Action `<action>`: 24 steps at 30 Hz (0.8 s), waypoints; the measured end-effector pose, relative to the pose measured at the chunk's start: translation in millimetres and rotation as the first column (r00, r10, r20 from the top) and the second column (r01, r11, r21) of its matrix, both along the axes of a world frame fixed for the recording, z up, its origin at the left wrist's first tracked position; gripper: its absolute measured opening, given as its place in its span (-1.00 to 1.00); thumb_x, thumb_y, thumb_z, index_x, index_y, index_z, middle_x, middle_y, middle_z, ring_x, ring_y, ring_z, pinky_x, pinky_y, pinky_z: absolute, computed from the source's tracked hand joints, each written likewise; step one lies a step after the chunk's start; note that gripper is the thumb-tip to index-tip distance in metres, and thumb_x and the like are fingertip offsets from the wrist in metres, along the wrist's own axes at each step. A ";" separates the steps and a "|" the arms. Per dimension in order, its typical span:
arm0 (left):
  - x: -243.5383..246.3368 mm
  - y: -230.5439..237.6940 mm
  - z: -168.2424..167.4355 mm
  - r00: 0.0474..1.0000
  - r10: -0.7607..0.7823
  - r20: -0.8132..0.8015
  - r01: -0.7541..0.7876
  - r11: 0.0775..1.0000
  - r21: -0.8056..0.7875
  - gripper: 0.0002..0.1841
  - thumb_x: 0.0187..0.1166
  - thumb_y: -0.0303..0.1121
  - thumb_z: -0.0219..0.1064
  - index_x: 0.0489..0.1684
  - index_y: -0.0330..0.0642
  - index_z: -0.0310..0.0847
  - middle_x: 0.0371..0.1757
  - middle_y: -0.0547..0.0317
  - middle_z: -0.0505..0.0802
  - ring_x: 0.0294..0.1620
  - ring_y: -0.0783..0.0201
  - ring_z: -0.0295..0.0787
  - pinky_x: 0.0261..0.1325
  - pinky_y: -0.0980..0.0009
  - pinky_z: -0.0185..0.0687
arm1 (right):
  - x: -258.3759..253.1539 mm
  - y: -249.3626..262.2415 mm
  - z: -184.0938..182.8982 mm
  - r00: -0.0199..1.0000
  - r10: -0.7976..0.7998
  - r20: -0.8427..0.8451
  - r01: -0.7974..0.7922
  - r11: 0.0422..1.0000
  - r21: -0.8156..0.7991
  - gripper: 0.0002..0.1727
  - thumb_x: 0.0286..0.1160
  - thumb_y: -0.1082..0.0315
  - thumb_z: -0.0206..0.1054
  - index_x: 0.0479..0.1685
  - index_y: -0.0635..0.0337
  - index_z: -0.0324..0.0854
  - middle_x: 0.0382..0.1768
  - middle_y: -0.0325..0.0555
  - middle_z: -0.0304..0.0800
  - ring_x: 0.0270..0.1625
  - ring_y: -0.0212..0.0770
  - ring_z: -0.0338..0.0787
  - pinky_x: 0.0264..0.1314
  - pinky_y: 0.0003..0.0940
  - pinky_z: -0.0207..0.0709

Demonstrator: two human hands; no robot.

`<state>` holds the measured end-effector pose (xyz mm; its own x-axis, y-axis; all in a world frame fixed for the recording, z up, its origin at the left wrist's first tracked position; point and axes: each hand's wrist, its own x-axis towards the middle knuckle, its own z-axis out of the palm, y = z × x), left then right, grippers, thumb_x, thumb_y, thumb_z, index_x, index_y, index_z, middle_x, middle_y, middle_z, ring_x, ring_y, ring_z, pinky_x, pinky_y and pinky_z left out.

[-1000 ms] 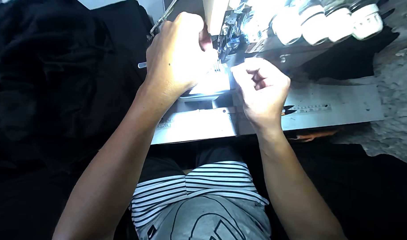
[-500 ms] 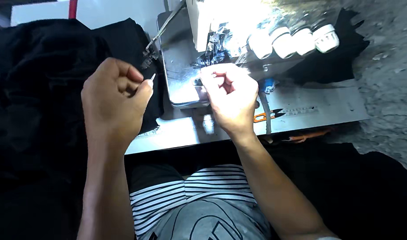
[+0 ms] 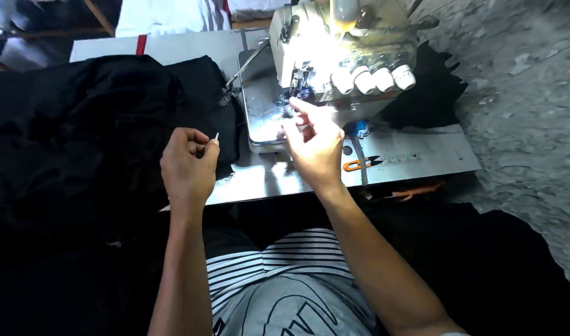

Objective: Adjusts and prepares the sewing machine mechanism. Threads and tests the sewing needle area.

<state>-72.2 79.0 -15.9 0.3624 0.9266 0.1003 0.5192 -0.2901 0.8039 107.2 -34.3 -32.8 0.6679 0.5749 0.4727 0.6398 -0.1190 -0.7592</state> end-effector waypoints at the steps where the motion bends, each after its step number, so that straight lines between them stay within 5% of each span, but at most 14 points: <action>1: -0.2 -0.2 -5.5 1.000 0.011 -0.006 -0.011 1.000 -0.011 -0.79 0.65 -0.24 0.40 0.08 -0.06 0.57 -0.43 0.21 0.78 -0.56 0.25 0.68 -0.49 0.23 0.62 | -7.2 -0.1 -1.3 0.996 0.007 0.089 -0.006 1.000 -0.018 -0.65 0.58 0.34 0.37 0.31 0.11 0.75 -0.15 -0.21 0.86 -0.23 -0.36 0.79 -0.21 -0.38 0.70; 3: 0.0 -0.4 -12.8 1.000 0.017 -0.007 -0.017 1.000 -0.026 -0.78 0.65 -0.23 0.40 0.09 -0.07 0.57 -0.42 0.20 0.78 -0.54 0.25 0.70 -0.48 0.20 0.64 | -21.6 7.6 -8.9 0.952 0.092 0.294 -0.077 0.995 -0.062 -0.65 0.50 0.32 0.40 0.25 0.11 0.80 0.17 -0.15 0.86 0.28 -0.16 0.76 0.40 -0.11 0.58; 5: -0.4 0.7 -18.2 1.000 0.012 0.005 -0.012 1.000 -0.026 -0.76 0.63 -0.24 0.39 0.10 -0.12 0.58 -0.40 0.18 0.79 -0.49 0.24 0.72 -0.40 0.17 0.67 | -32.4 21.4 -21.4 0.879 0.182 0.441 -0.093 0.972 -0.214 -0.45 0.43 0.20 0.43 0.48 0.08 0.68 0.55 -0.08 0.65 0.61 -0.07 0.58 0.65 -0.04 0.39; 7: -0.1 1.4 -22.6 1.000 0.016 0.006 -0.016 0.999 -0.036 -0.75 0.63 -0.23 0.39 0.12 -0.11 0.58 -0.39 0.18 0.79 -0.47 0.22 0.73 -0.36 0.15 0.67 | -35.7 36.2 -34.7 0.837 0.235 0.494 -0.035 0.924 -0.380 -0.19 0.41 0.16 0.41 0.75 0.22 0.36 0.79 0.05 0.30 0.85 0.00 0.23 0.85 -0.01 0.09; 12: -1.9 2.0 -27.6 0.993 -0.119 0.023 0.121 0.983 -0.137 -0.82 0.67 -0.28 0.41 0.08 -0.08 0.64 -0.35 0.28 0.87 -0.55 0.39 0.76 -0.53 0.44 0.69 | -35.9 56.7 -37.9 0.823 0.239 0.515 0.029 0.888 -0.458 -0.16 0.46 0.17 0.37 0.78 0.32 0.26 0.83 0.08 0.20 0.88 0.00 0.16 0.90 -0.06 -0.03; 16: -7.0 9.1 -15.0 0.951 -0.308 0.020 0.305 0.931 -0.200 -0.82 0.62 -0.42 0.44 0.10 -0.05 0.70 -0.12 0.25 0.92 -0.30 0.36 0.88 -0.21 0.39 0.86 | -33.2 60.9 -34.0 0.826 0.236 0.511 0.027 0.890 -0.455 -0.29 0.57 0.29 0.23 0.76 0.31 0.30 0.81 0.08 0.24 0.85 -0.02 0.22 0.88 -0.12 0.04; 20: -4.5 10.9 4.2 0.939 -0.343 0.020 0.344 0.939 -0.027 -0.67 0.50 -0.52 0.45 0.20 -0.05 0.69 0.10 0.27 0.84 -0.10 0.44 0.79 -0.08 0.46 0.77 | -31.5 61.7 -33.7 0.792 0.207 0.574 0.072 0.902 -0.425 -0.37 0.56 0.50 0.13 0.71 0.30 0.39 0.77 0.04 0.34 0.81 -0.04 0.33 0.83 -0.19 0.16; 24: 10.5 21.9 22.2 0.863 -0.494 0.105 0.471 0.863 0.184 -0.69 0.57 -0.43 0.40 0.27 -0.18 0.71 0.08 0.23 0.84 -0.04 0.42 0.84 0.03 0.49 0.83 | -29.0 59.4 -29.9 0.802 0.246 0.544 0.020 0.900 -0.436 -0.38 0.56 0.52 0.13 0.70 0.31 0.40 0.76 0.07 0.34 0.81 -0.01 0.31 0.81 -0.16 0.15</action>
